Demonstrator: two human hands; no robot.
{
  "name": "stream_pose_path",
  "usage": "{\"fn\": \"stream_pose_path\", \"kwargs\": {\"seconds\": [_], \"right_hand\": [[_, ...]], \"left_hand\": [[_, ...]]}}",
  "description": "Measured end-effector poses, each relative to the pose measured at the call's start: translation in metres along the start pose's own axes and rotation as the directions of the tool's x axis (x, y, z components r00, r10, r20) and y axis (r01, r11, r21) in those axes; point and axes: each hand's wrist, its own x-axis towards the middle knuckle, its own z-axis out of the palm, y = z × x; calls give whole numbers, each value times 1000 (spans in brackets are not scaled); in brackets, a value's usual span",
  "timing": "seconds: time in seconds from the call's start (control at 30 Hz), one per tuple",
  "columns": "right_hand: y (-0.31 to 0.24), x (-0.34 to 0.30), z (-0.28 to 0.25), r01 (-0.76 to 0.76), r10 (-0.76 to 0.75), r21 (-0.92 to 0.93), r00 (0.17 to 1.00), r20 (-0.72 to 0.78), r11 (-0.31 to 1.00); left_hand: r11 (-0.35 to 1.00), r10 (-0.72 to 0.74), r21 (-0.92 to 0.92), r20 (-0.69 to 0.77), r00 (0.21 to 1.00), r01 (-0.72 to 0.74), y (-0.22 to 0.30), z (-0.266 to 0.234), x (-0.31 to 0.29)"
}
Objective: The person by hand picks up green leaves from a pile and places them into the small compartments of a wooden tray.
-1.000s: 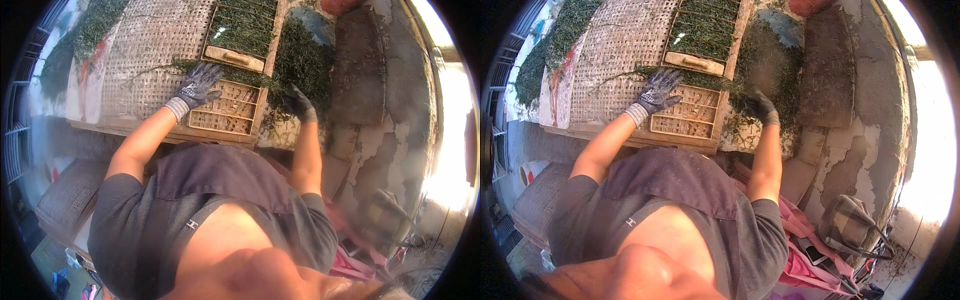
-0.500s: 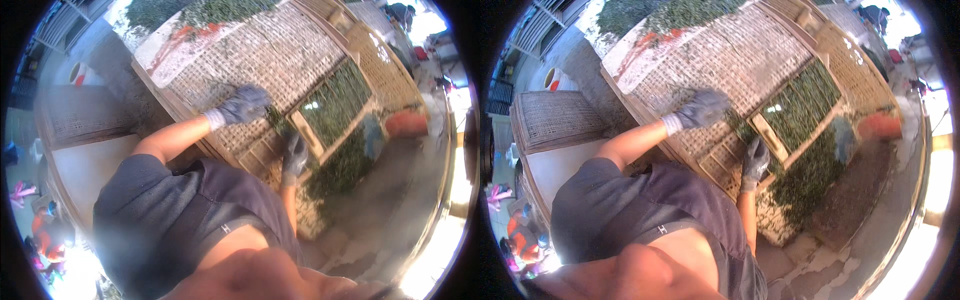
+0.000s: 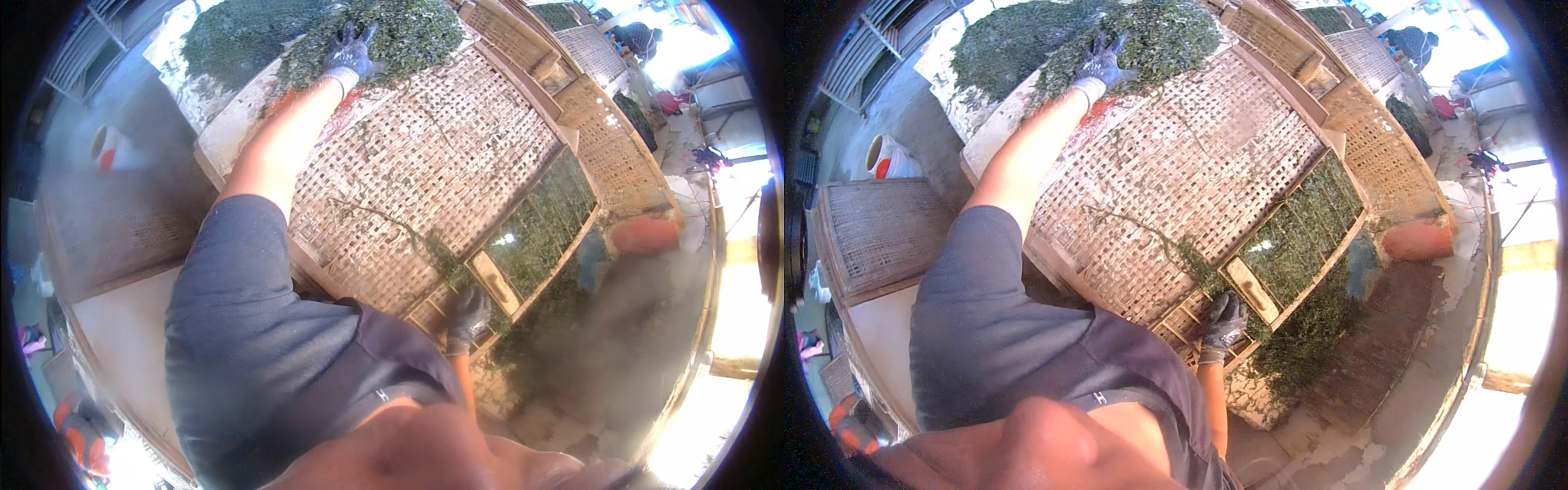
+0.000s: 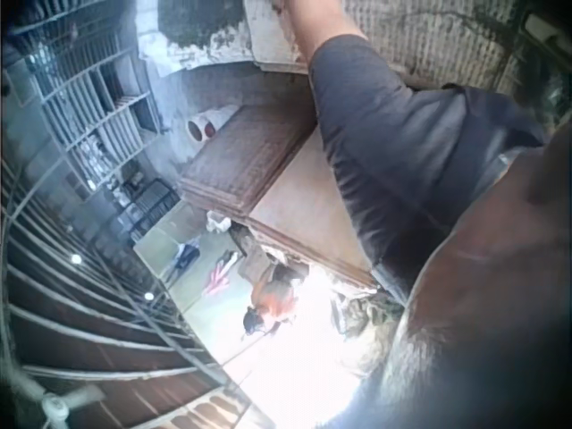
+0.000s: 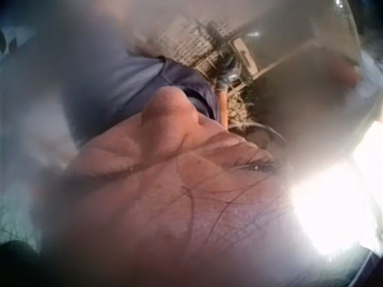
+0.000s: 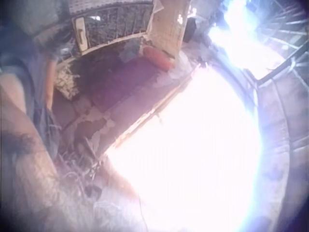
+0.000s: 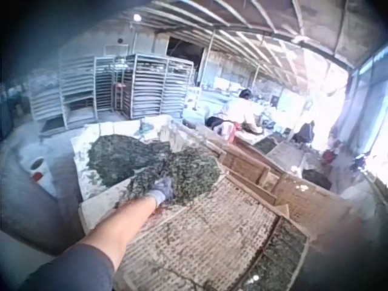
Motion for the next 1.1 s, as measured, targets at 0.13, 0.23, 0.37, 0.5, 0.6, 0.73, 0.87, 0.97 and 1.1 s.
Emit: {"fn": "stream_pose_path", "kwargs": {"seconds": [0.13, 0.23, 0.37, 0.5, 0.6, 0.73, 0.87, 0.97, 1.1], "right_hand": [[-6, 4, 1, 16, -17, 56, 999, 28, 998], [1, -2, 2, -55, 55, -19, 998, 14, 998], [12, -4, 13, 57, -55, -31, 997, 47, 998], [-5, 1, 5, -58, 56, 49, 998, 35, 997], [4, -1, -3, -61, 60, 17, 998, 32, 998], [20, -8, 17, 115, -113, -70, 993, 30, 991], [-4, 0, 10, 24, -25, 8, 999, 24, 1000], [7, -4, -3, 10, -11, -40, 1000, -21, 999], [1, -3, -8, -76, 77, -29, 997, 26, 997]], "left_hand": [[986, 161, -17, -189, 969, -167, -62, 6, 60], [949, 120, -262, -214, 969, -175, -50, -8, 59], [941, 334, 60, -323, 886, -333, -47, 10, 4], [922, 4, -380, -175, 985, -71, -82, 14, 65], [940, 17, -330, -206, 978, -86, -64, -20, 93], [840, -150, -542, -295, 944, -35, -110, -35, 116], [771, -165, -584, -568, 806, -254, -116, -83, 142], [609, -267, -721, -580, 770, -332, -55, -106, 128], [711, -364, -698, -462, 809, -78, -46, -170, 114]]}}
